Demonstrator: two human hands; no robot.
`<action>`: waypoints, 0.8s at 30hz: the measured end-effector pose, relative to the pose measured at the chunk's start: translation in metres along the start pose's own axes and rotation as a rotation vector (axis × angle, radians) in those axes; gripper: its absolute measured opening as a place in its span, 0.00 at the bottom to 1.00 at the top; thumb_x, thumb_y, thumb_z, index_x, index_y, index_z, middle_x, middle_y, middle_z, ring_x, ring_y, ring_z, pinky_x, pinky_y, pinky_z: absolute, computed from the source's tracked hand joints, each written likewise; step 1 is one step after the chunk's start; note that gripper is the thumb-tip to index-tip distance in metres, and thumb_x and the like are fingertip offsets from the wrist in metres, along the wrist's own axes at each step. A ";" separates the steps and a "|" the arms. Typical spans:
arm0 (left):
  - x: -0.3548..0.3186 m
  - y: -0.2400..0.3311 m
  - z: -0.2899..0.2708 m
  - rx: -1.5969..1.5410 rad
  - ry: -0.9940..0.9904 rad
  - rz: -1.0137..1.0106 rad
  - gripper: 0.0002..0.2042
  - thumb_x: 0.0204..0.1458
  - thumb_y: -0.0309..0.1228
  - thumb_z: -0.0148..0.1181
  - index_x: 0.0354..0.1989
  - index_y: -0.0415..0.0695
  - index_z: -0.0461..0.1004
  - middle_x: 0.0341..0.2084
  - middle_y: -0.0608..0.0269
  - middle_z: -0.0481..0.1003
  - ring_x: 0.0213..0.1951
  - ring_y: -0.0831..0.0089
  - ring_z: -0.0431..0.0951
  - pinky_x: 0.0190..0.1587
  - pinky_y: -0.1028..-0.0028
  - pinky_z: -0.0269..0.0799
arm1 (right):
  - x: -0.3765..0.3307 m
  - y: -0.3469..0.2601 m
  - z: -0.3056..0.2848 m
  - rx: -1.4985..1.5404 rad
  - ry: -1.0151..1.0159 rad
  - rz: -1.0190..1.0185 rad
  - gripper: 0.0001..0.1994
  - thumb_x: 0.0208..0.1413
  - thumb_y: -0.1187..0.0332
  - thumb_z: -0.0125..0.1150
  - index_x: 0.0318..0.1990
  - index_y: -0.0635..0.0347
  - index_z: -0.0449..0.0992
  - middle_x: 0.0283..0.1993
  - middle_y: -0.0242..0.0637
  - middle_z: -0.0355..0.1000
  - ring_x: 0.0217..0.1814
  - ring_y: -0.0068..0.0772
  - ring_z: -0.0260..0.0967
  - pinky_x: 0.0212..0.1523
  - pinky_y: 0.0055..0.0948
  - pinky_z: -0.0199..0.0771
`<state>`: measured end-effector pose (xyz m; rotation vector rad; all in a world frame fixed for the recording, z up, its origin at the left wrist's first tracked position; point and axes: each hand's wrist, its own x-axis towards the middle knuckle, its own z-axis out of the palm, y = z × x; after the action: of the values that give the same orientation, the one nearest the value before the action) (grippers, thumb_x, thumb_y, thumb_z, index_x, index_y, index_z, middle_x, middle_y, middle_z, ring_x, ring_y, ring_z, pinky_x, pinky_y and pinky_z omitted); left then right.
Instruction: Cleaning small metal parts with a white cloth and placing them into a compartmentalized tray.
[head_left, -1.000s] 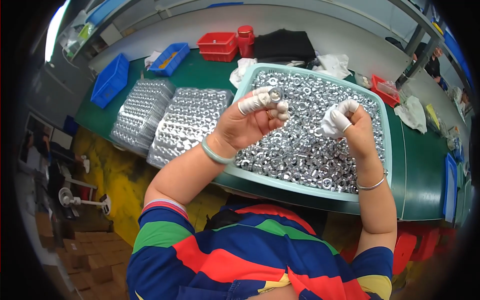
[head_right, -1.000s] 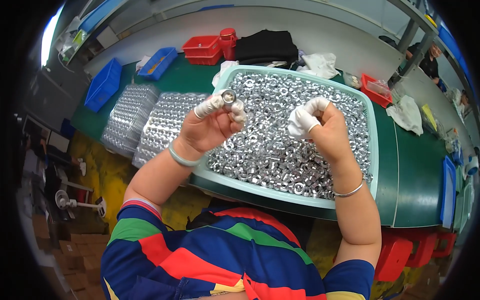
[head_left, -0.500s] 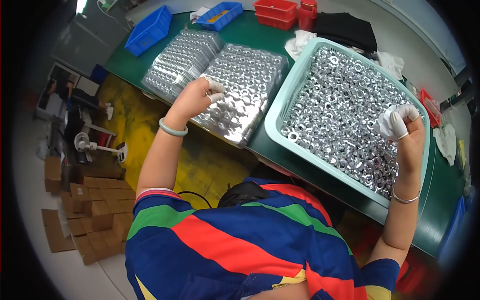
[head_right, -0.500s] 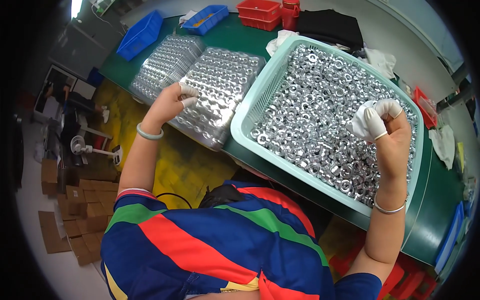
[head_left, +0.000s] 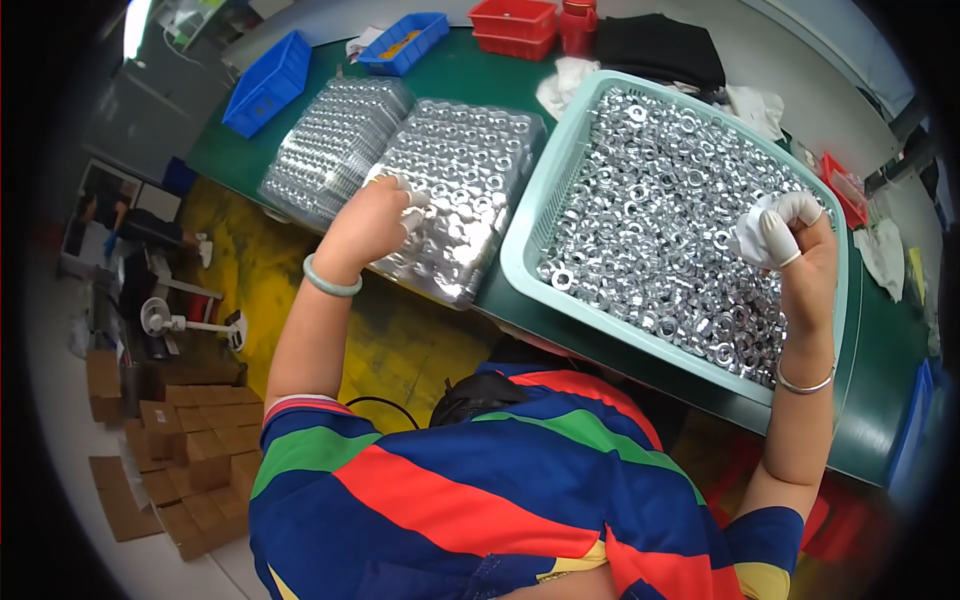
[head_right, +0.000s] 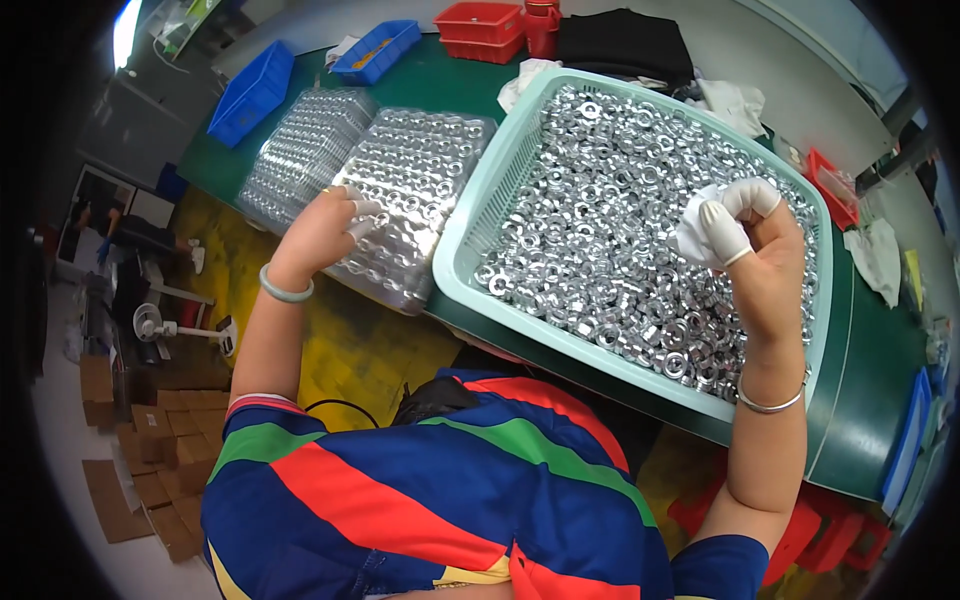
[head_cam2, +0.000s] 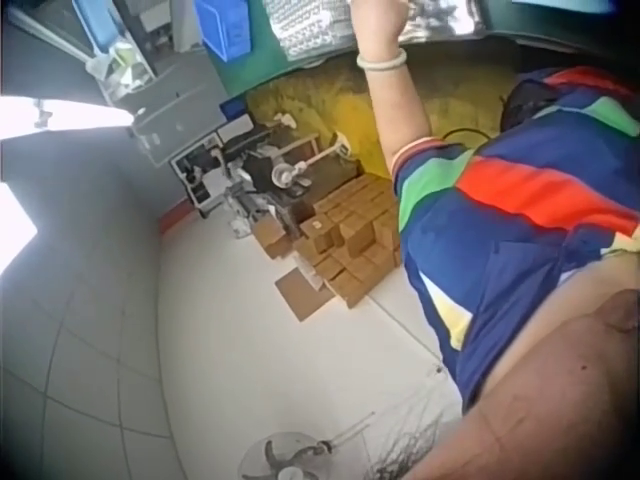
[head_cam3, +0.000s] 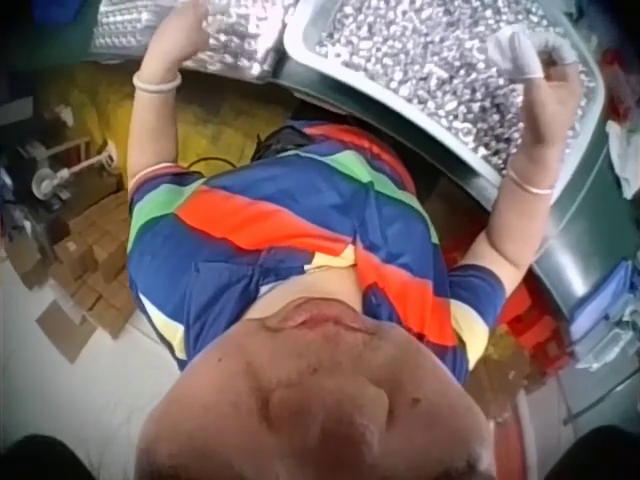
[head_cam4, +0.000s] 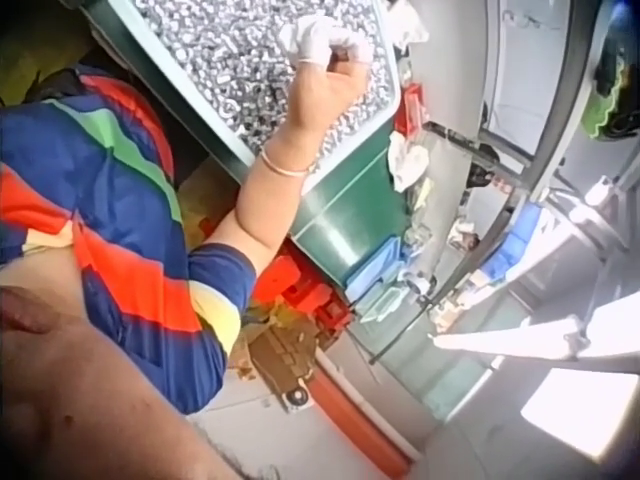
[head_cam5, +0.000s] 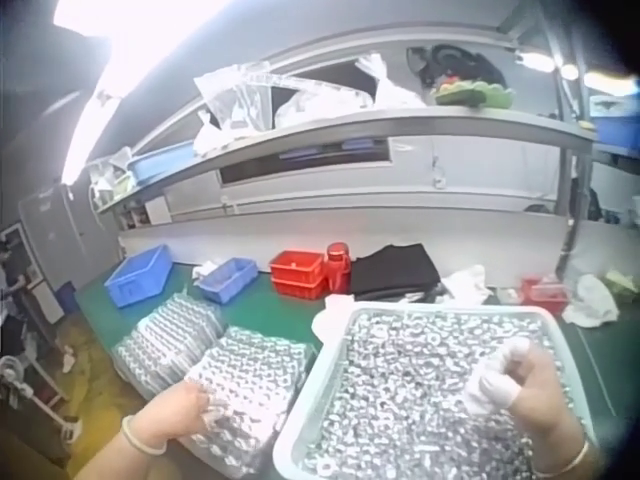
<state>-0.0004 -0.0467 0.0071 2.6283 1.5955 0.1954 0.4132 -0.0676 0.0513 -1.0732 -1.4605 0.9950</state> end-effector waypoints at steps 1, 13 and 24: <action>0.005 0.010 -0.009 -0.056 0.080 -0.026 0.07 0.39 0.26 0.55 0.29 0.43 0.75 0.25 0.56 0.70 0.32 0.59 0.69 0.37 0.66 0.65 | 0.002 0.001 -0.001 -0.008 0.017 0.005 0.06 0.50 0.71 0.52 0.26 0.56 0.62 0.22 0.26 0.63 0.19 0.13 0.57 0.17 0.12 0.52; 0.136 0.134 0.012 -0.001 -0.118 0.500 0.06 0.37 0.26 0.54 0.26 0.43 0.76 0.22 0.59 0.69 0.33 0.61 0.70 0.36 0.66 0.66 | 0.010 0.005 -0.023 0.176 -0.022 0.024 0.04 0.48 0.76 0.54 0.26 0.62 0.65 0.26 0.33 0.67 0.24 0.16 0.63 0.23 0.15 0.63; 0.180 0.152 0.009 0.209 -0.287 0.552 0.04 0.36 0.26 0.54 0.21 0.43 0.74 0.22 0.58 0.73 0.28 0.62 0.74 0.30 0.68 0.69 | 0.021 0.001 -0.047 0.162 -0.036 -0.027 0.05 0.50 0.76 0.51 0.26 0.60 0.62 0.25 0.32 0.65 0.22 0.17 0.61 0.21 0.14 0.60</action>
<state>0.2161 0.0430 0.0300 3.0197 0.8224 -0.3305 0.4579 -0.0445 0.0620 -0.9208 -1.3939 1.0981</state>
